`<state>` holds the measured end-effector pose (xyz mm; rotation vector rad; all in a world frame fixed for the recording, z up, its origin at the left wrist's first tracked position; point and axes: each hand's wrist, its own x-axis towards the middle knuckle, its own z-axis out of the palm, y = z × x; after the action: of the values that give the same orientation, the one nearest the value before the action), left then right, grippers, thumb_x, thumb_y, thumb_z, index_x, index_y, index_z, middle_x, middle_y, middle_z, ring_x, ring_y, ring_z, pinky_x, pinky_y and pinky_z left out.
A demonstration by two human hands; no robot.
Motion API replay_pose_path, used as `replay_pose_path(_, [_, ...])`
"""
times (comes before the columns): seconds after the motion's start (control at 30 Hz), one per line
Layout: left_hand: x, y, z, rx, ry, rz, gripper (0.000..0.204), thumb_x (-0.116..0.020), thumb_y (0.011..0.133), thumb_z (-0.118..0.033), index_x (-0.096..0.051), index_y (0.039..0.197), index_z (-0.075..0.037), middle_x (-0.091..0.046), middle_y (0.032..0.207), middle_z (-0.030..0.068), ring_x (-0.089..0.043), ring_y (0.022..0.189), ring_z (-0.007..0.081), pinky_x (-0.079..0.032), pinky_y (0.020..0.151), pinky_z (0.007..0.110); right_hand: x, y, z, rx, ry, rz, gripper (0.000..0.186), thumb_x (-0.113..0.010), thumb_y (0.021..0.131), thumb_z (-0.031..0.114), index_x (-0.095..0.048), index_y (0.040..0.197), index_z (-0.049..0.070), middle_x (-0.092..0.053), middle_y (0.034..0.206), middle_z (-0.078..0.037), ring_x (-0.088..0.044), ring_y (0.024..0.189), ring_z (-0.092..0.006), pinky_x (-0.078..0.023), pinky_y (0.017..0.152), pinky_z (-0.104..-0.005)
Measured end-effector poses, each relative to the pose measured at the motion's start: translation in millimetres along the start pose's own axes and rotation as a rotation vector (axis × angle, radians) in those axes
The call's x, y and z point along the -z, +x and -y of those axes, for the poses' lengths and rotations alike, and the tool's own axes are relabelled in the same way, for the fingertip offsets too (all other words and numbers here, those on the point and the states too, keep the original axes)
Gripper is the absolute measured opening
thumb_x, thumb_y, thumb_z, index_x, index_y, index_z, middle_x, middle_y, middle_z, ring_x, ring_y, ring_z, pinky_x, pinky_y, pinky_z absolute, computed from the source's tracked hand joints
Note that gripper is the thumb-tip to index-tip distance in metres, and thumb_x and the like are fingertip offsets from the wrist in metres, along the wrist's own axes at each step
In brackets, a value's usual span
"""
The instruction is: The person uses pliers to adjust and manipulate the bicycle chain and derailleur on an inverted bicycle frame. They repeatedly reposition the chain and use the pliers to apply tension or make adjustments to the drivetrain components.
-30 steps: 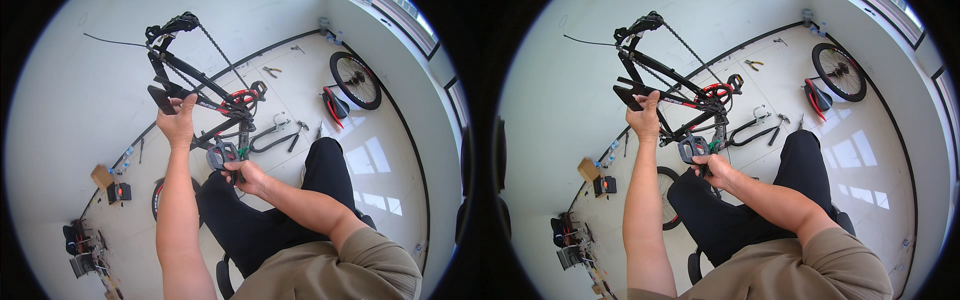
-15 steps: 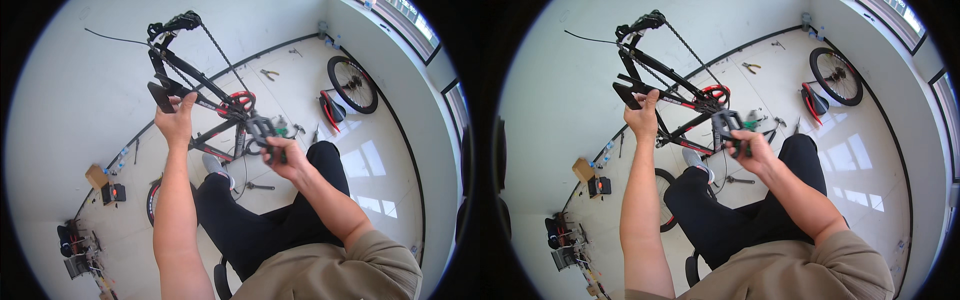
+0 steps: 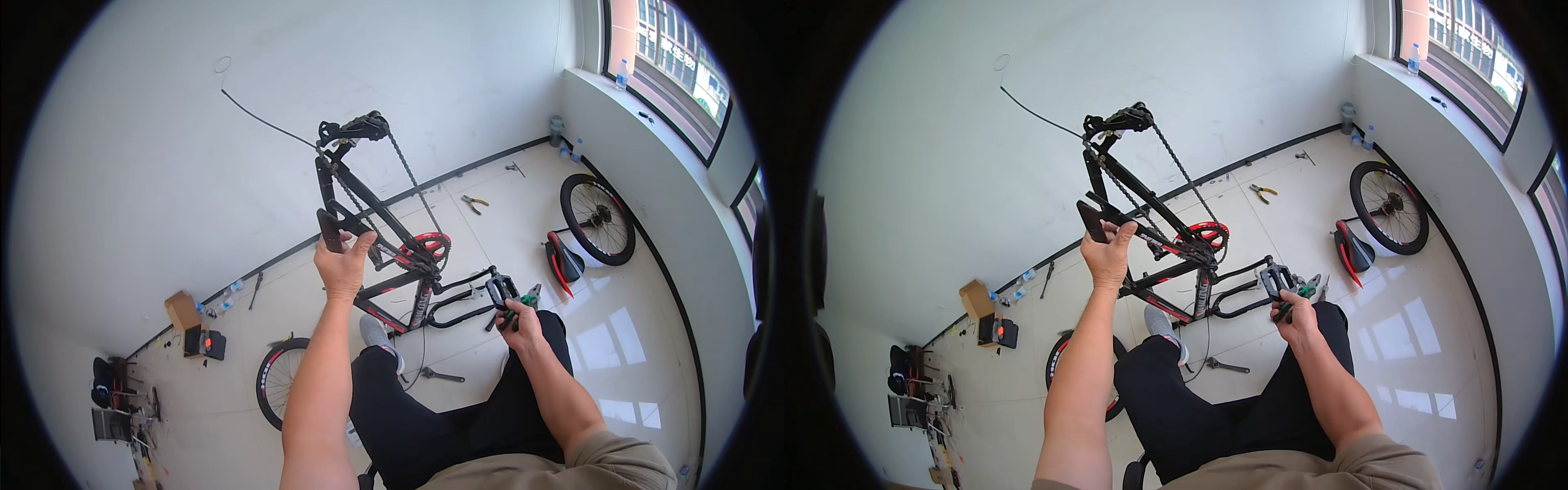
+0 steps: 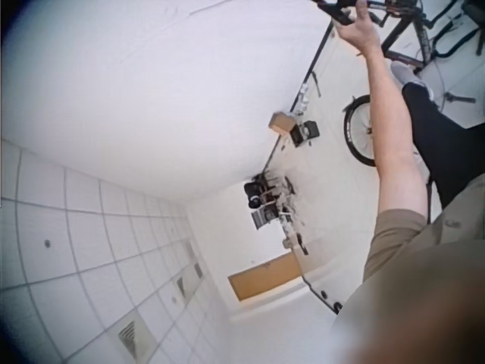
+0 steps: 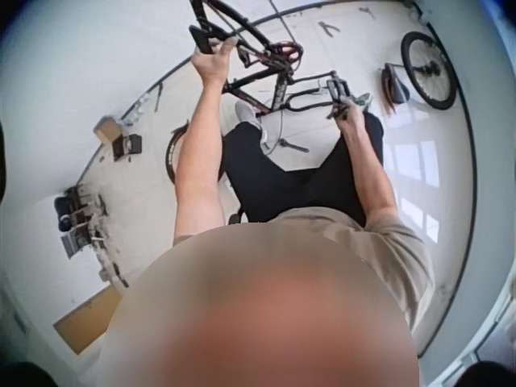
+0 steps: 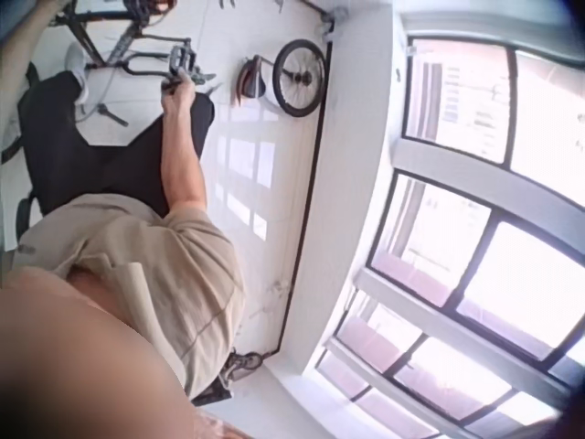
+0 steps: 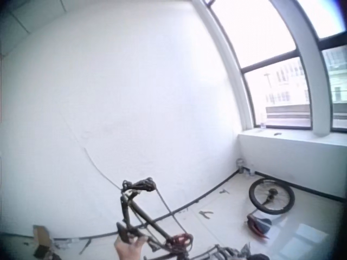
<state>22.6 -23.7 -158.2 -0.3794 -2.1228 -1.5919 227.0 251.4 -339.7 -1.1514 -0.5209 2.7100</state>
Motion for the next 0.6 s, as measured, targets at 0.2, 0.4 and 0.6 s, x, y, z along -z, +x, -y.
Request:
replay_pose_path(0.2, [-4.1,-3.9,0.1,0.003,-0.004,-0.010,0.065,-0.096,0.062,-0.054,-0.062,0.085,-0.004,-0.051,0.074,-0.0036,-0.046,0.064,0.0096,-0.042,0.060,0.026,-55.3,-58.1,-13.4,-0.072,-0.062,0.201,0.011,-0.068,0.092,0.007,-0.062,0.097,0.000,-0.064,0.084,-0.012,-0.062,0.076,-0.0219,-0.052,0.064,-0.0329])
replay_pose_path(0.4, [-1.6,-7.6,-14.6,-0.052,0.012,-0.026,0.065,-0.093,0.066,-0.055,-0.059,0.083,-0.002,-0.049,0.066,-0.0049,-0.046,0.062,0.0082,-0.041,0.058,0.025,-102.3,-87.2,-67.8,-0.263,-0.224,0.286,0.012,-0.070,0.093,0.009,-0.064,0.094,-0.002,-0.062,0.078,-0.010,-0.060,0.068,-0.0212,-0.052,0.061,-0.0328])
replay_pose_path(0.6, [-0.7,-9.8,-17.5,0.001,0.033,0.012,0.067,-0.094,0.064,-0.055,-0.064,0.092,-0.002,-0.058,0.079,-0.0027,-0.047,0.062,0.0077,-0.043,0.059,0.025,-118.6,-91.9,-98.4,-0.396,-0.274,0.271,0.006,-0.065,0.093,0.004,-0.062,0.091,0.000,-0.058,0.081,-0.008,-0.055,0.071,-0.0193,-0.049,0.062,-0.0333])
